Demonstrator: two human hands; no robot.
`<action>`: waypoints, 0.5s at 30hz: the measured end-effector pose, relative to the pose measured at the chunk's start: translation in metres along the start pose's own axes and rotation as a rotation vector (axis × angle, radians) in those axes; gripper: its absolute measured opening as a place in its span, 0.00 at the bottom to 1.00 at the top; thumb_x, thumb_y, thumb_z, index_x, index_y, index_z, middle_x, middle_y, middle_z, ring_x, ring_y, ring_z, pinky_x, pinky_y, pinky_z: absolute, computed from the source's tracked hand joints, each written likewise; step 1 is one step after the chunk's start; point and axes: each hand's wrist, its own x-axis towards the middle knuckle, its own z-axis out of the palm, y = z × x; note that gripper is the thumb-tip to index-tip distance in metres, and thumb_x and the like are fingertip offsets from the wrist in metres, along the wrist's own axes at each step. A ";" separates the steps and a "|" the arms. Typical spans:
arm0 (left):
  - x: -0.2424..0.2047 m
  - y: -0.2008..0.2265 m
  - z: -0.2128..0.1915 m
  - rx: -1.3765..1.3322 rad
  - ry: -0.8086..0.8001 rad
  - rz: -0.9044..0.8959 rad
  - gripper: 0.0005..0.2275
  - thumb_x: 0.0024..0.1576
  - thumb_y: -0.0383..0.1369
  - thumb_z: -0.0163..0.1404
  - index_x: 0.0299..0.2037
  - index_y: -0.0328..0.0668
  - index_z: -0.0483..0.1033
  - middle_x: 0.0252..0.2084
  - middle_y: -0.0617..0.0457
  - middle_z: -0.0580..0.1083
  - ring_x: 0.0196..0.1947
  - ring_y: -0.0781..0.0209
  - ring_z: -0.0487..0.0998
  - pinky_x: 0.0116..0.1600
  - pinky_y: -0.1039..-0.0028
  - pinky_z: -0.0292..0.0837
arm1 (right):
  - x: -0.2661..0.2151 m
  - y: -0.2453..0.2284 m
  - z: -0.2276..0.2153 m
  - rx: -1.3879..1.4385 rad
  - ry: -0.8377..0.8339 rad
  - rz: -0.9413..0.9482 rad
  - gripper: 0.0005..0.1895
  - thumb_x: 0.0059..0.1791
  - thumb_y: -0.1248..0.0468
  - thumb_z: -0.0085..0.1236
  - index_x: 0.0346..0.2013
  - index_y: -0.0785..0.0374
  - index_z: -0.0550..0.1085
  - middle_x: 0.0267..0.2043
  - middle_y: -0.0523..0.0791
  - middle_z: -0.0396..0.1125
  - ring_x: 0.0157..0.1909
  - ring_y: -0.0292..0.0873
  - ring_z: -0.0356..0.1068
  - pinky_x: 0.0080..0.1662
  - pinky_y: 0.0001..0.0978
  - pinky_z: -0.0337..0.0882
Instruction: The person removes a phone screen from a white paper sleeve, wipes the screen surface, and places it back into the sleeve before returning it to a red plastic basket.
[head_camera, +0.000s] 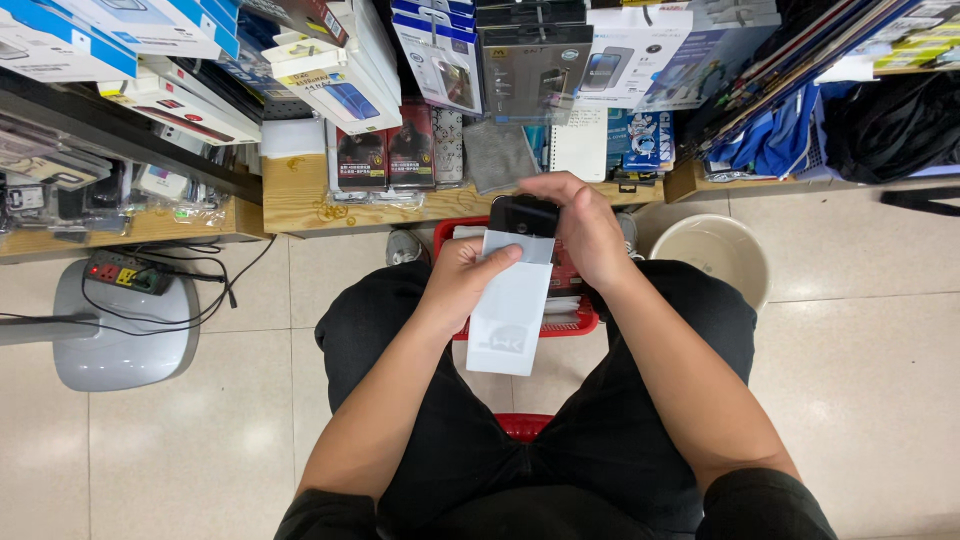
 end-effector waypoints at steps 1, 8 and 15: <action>0.001 -0.001 0.000 -0.005 0.001 0.005 0.08 0.53 0.32 0.64 0.34 0.34 0.84 0.25 0.47 0.80 0.26 0.64 0.82 0.33 0.74 0.80 | -0.002 -0.007 0.002 -0.004 -0.005 -0.001 0.45 0.53 0.33 0.31 0.57 0.70 0.74 0.54 0.56 0.73 0.60 0.44 0.69 0.66 0.38 0.65; -0.004 0.022 0.006 0.000 0.052 0.047 0.06 0.53 0.32 0.63 0.33 0.38 0.84 0.23 0.53 0.78 0.24 0.71 0.78 0.32 0.80 0.77 | -0.012 -0.014 0.011 -0.204 -0.155 -0.070 0.37 0.56 0.41 0.33 0.49 0.71 0.78 0.46 0.56 0.75 0.53 0.49 0.73 0.59 0.44 0.69; 0.012 0.008 -0.008 -0.023 0.107 0.035 0.05 0.53 0.32 0.62 0.34 0.39 0.84 0.24 0.52 0.79 0.23 0.71 0.79 0.31 0.80 0.77 | -0.008 -0.039 0.027 -0.296 -0.249 -0.137 0.15 0.47 0.69 0.65 0.48 0.71 0.79 0.41 0.54 0.72 0.47 0.49 0.72 0.50 0.43 0.70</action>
